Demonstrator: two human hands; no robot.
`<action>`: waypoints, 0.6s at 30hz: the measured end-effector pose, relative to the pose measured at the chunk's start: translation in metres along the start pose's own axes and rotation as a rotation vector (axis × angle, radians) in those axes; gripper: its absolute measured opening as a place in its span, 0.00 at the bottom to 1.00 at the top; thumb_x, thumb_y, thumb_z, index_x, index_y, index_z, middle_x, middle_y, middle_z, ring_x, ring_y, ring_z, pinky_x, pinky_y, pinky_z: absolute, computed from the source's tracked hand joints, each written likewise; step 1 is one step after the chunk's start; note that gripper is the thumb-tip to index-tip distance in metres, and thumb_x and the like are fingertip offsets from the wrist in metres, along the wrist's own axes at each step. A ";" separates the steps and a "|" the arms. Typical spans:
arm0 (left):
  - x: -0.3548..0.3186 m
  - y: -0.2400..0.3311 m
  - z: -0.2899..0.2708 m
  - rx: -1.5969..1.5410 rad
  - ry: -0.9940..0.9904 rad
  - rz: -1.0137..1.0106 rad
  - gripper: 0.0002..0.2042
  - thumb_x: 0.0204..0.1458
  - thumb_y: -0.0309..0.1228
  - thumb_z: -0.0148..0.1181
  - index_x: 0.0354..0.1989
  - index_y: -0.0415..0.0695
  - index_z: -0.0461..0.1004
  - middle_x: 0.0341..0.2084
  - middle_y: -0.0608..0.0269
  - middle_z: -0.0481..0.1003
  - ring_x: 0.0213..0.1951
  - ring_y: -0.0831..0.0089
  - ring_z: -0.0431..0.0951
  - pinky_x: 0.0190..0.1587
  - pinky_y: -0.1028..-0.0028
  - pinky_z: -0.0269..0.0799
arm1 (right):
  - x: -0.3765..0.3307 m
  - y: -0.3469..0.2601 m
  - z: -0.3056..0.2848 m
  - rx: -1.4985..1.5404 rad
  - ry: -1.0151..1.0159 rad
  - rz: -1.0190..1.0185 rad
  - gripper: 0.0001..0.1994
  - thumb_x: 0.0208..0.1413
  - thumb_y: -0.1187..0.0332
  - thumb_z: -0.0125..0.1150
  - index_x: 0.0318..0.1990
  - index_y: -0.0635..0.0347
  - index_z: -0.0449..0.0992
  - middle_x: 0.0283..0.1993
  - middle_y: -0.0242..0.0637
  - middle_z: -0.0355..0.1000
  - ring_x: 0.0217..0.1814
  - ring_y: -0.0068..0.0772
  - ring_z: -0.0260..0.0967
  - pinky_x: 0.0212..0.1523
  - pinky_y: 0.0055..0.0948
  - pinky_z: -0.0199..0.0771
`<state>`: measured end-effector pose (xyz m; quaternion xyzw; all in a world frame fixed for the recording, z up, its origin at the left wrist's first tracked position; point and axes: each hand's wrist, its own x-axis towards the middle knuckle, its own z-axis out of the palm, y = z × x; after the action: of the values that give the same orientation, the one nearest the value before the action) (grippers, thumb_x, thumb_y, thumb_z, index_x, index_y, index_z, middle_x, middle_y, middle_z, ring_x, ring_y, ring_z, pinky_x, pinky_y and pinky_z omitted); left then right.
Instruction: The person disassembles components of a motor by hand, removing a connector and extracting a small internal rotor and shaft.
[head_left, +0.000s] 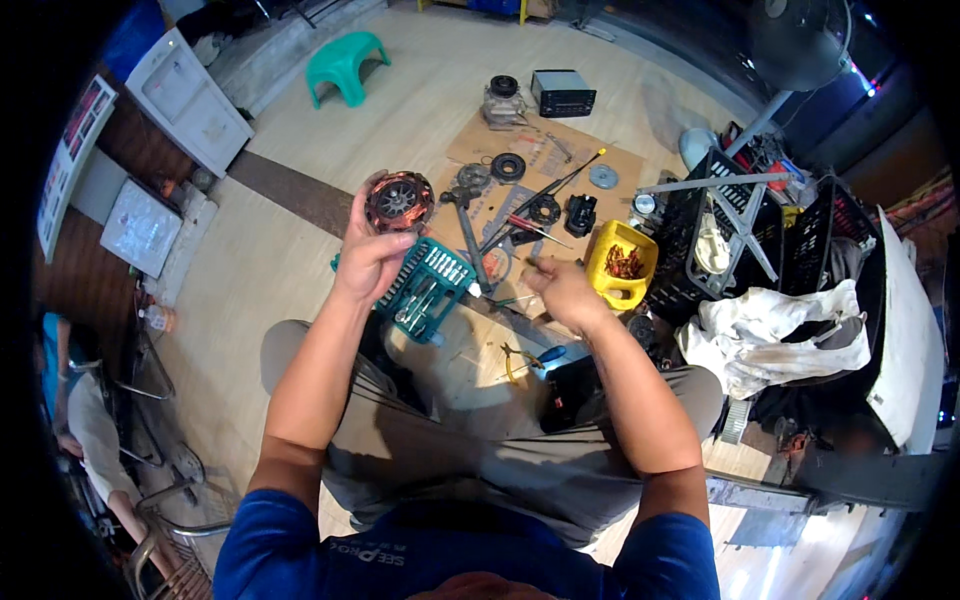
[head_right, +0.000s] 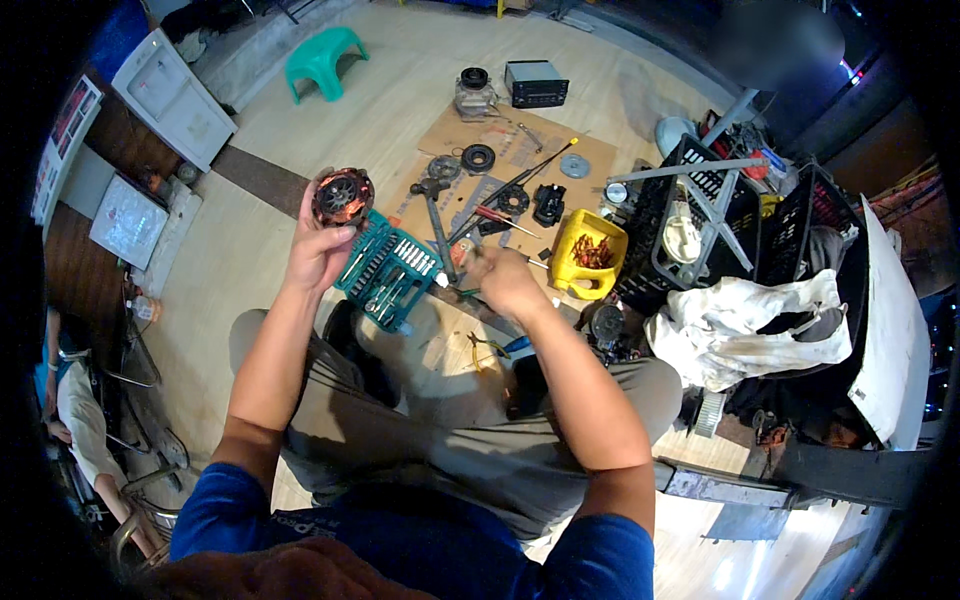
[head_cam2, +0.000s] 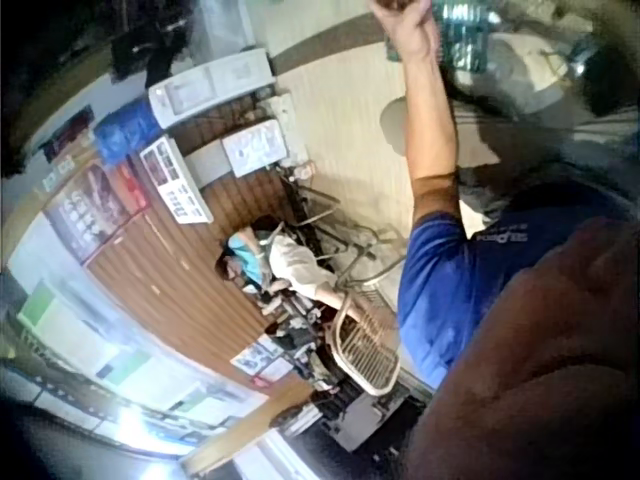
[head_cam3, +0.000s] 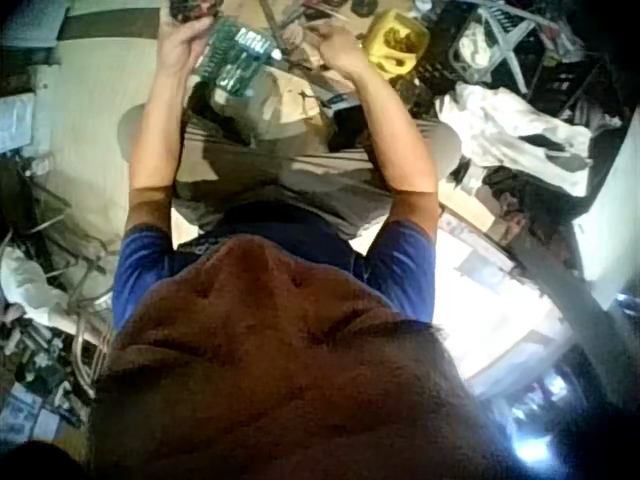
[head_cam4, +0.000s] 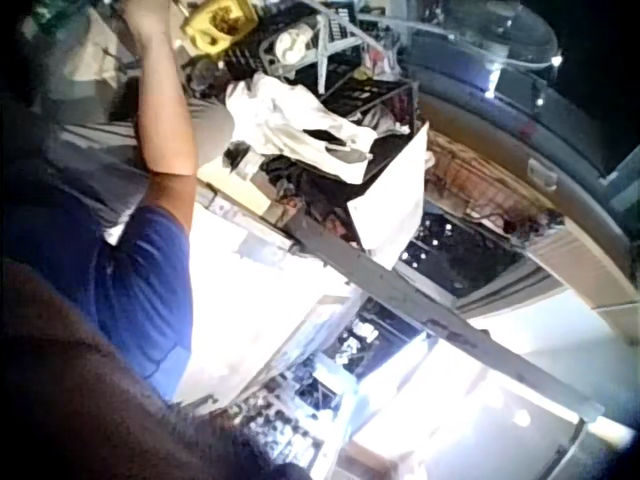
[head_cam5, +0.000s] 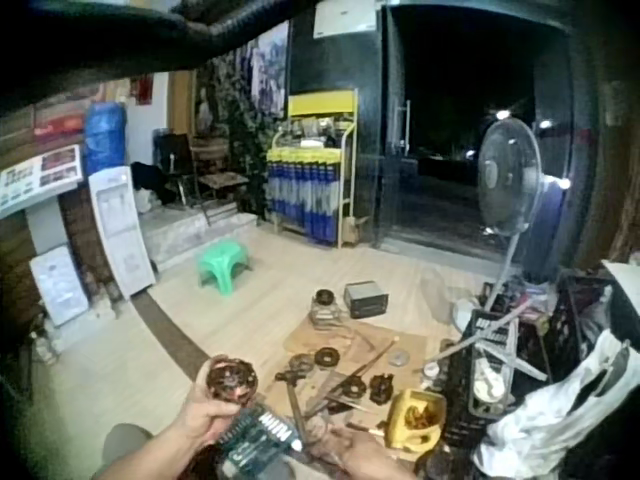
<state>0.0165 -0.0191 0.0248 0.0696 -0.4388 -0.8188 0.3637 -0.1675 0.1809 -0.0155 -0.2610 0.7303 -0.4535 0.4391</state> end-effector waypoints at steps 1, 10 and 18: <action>0.000 0.000 0.005 0.032 -0.016 -0.017 0.43 0.35 0.12 0.62 0.64 0.44 0.52 0.53 0.52 0.67 0.53 0.60 0.72 0.53 0.59 0.73 | 0.005 0.008 -0.008 -0.169 0.097 -0.144 0.15 0.61 0.66 0.53 0.51 0.64 0.72 0.39 0.45 0.75 0.32 0.36 0.72 0.36 0.34 0.75; -0.008 -0.022 0.024 0.140 -0.041 -0.069 0.46 0.29 0.13 0.69 0.63 0.40 0.52 0.55 0.54 0.65 0.57 0.63 0.69 0.61 0.64 0.65 | -0.018 -0.035 0.067 0.467 0.068 -0.426 0.16 0.58 0.72 0.56 0.53 0.65 0.71 0.40 0.43 0.76 0.31 0.28 0.74 0.31 0.26 0.73; -0.006 -0.020 0.013 0.263 -0.017 -0.048 0.46 0.29 0.13 0.68 0.63 0.40 0.53 0.54 0.55 0.65 0.56 0.64 0.70 0.60 0.66 0.66 | -0.031 -0.052 0.049 -0.037 0.031 -0.471 0.09 0.59 0.69 0.58 0.39 0.67 0.77 0.24 0.28 0.71 0.27 0.15 0.63 0.29 0.20 0.65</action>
<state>0.0044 0.0005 0.0157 0.1203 -0.5437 -0.7631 0.3280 -0.1111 0.1601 0.0336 -0.4251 0.6641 -0.5340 0.3051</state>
